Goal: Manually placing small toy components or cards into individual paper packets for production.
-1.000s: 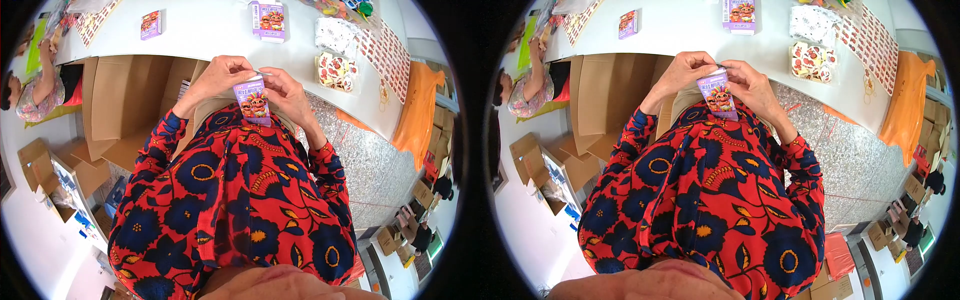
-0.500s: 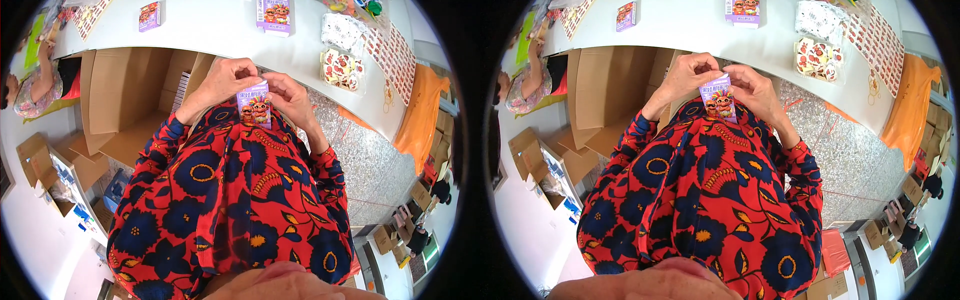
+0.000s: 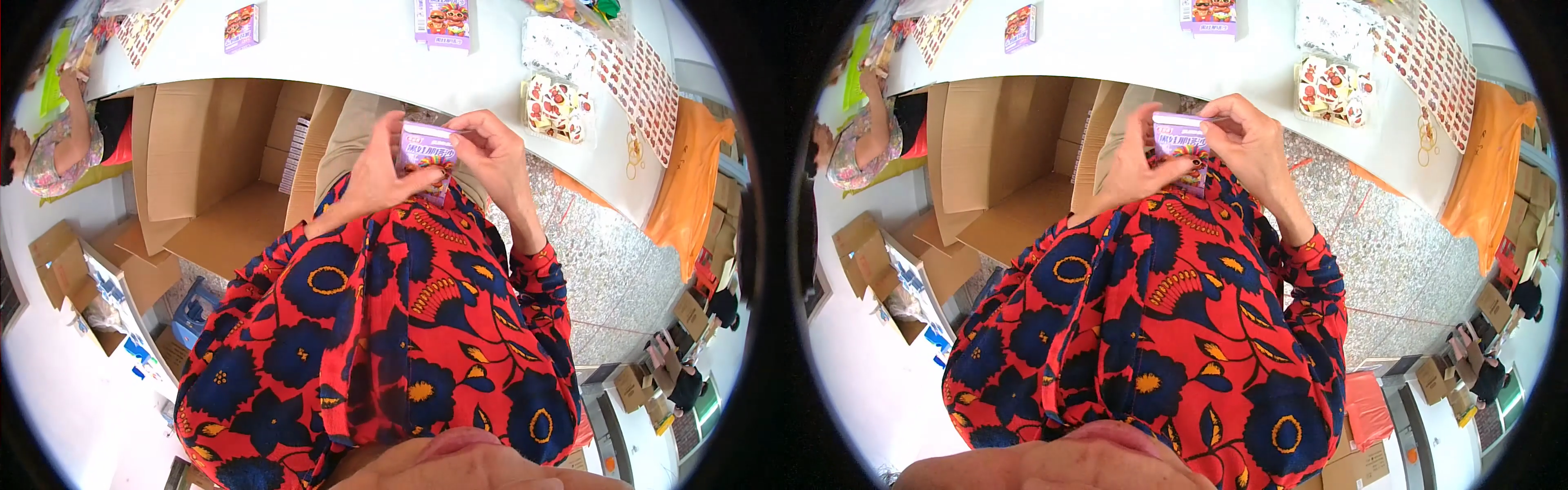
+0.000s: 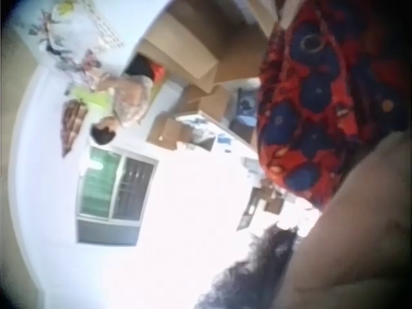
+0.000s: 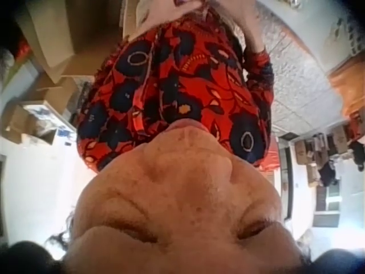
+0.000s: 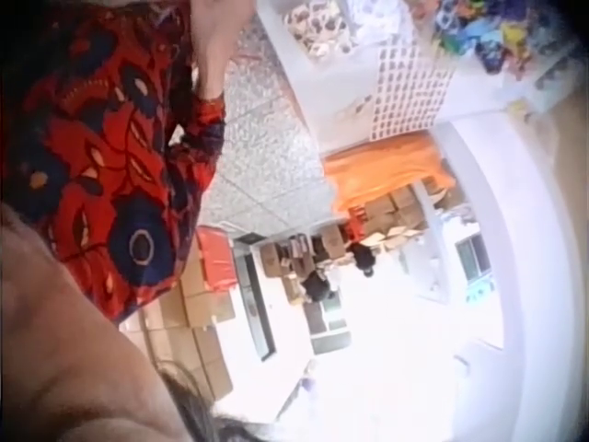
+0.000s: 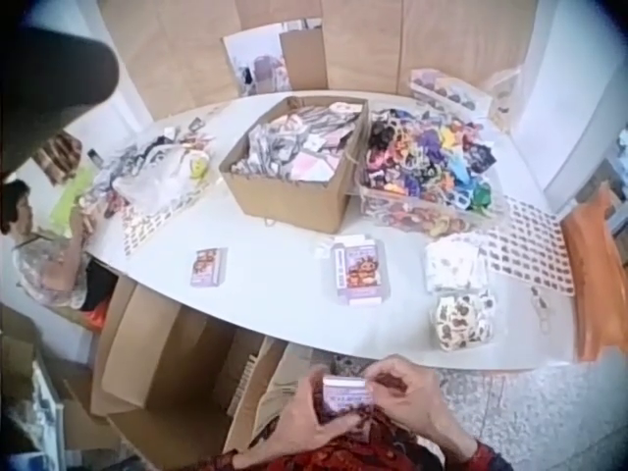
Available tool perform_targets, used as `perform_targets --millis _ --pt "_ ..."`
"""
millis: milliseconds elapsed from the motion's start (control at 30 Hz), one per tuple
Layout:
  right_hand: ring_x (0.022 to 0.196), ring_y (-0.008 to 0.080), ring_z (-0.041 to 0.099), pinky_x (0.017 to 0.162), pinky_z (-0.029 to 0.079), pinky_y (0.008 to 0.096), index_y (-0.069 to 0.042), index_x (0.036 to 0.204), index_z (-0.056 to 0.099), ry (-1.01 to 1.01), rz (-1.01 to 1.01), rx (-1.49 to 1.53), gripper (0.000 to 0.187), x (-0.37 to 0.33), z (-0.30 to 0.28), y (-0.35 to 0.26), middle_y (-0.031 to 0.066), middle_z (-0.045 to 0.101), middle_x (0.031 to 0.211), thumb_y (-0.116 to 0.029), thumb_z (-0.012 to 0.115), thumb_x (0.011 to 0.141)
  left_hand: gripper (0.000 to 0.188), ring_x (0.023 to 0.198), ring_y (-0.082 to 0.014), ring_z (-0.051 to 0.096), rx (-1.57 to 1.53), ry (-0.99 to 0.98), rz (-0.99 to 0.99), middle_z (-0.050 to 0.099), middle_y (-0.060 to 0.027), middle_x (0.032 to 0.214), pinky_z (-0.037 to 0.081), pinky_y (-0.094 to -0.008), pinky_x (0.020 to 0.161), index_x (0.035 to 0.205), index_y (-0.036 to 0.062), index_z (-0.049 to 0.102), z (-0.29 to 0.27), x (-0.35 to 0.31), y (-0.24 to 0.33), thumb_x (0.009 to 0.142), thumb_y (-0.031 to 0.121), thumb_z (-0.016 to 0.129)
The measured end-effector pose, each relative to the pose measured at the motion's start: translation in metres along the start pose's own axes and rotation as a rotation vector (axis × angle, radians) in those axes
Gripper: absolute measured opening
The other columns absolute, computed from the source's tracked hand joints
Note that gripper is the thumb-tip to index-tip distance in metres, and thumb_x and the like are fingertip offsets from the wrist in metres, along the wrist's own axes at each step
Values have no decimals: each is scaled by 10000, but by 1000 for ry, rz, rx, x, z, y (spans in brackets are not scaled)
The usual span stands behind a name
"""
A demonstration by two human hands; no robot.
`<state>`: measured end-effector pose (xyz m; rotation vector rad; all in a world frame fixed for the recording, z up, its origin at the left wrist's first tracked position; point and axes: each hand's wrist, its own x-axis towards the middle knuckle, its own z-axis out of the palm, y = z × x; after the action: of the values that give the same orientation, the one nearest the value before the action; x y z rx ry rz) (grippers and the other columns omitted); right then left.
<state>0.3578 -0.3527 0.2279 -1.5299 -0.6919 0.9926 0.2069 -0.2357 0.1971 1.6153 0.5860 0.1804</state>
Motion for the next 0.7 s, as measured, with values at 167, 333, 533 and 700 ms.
perform_targets --millis 167,333,533,700 --pt "877 104 607 767 491 229 22 1007 578 289 -100 48 139 -1 -2 -3 59 644 941 43 552 872 1014 1108 -400 507 301 -25 38 469 -250 1209 432 -443 920 1341 -46 216 15 13 24 612 304 828" --pt "943 129 594 802 497 252 32 1008 566 441 -279 -53 149 10 -1 -25 101 612 1052 58 561 861 986 1021 -401 510 455 227 371 477 -243 1129 436 -448 846 1324 -51 231 24 59 27 585 211 828" --pt "885 114 593 736 492 226 18 1005 560 487 -357 -55 158 19 -1 -31 78 608 1012 57 574 852 878 963 -367 518 590 465 720 496 -224 1065 434 -427 807 1288 -64 309 19 85 38 589 154 794" --pt "898 121 597 801 498 247 1 972 583 408 -405 -192 133 24 -3 -31 74 604 1025 28 596 843 818 897 -341 527 554 373 688 511 -179 986 443 -410 768 1258 -18 375 8 91 36 568 143 781"
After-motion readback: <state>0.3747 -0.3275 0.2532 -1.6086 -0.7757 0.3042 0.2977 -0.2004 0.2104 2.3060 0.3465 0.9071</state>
